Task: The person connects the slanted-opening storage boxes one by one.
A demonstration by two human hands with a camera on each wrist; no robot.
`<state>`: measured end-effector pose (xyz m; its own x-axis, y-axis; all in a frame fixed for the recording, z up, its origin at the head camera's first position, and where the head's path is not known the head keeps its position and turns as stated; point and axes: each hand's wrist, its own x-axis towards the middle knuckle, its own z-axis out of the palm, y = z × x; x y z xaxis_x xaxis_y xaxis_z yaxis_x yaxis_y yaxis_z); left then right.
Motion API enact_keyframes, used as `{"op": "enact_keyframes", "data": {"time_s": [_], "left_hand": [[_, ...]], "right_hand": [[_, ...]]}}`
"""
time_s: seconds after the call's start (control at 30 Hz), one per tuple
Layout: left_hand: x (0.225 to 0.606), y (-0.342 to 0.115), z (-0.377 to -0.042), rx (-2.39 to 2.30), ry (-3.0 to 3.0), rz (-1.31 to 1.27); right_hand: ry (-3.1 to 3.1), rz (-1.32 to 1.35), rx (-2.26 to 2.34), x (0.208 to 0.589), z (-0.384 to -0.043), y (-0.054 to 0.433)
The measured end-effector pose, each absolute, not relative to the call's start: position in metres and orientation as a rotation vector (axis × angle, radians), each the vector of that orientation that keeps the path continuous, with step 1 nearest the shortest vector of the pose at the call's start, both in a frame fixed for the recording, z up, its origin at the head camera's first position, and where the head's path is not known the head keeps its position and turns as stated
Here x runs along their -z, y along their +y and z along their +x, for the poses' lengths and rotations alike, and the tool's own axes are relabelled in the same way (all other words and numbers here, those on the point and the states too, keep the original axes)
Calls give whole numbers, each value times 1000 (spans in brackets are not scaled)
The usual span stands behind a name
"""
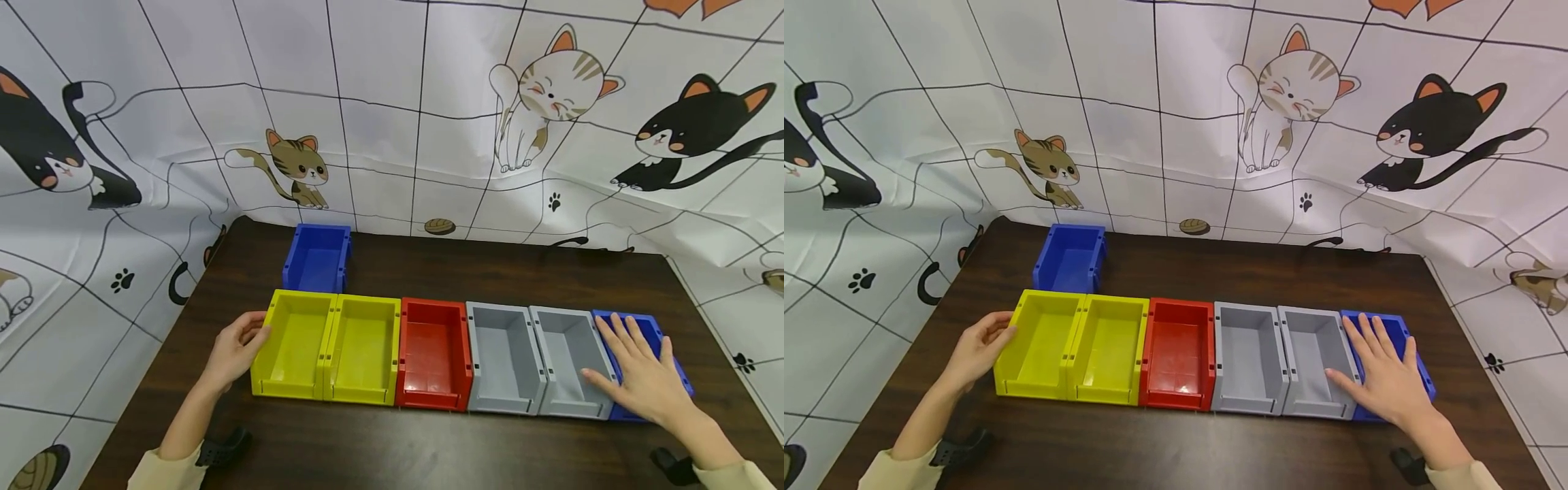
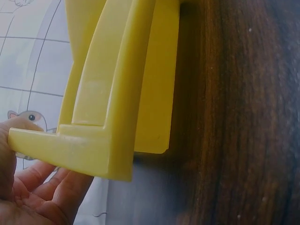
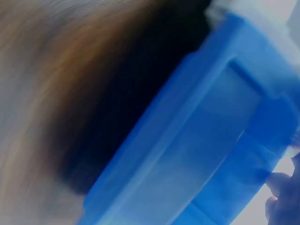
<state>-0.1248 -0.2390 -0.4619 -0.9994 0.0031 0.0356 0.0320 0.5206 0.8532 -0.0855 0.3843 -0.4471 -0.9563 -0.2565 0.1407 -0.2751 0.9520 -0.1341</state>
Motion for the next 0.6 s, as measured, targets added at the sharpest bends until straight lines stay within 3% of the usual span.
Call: {"op": "enact_keyframes", "data": {"time_s": [0.6], "left_hand": [[462, -250, -121, 1437, -2774, 9]], "right_hand": [[-2827, 601, -628, 401, -123, 315]]}}
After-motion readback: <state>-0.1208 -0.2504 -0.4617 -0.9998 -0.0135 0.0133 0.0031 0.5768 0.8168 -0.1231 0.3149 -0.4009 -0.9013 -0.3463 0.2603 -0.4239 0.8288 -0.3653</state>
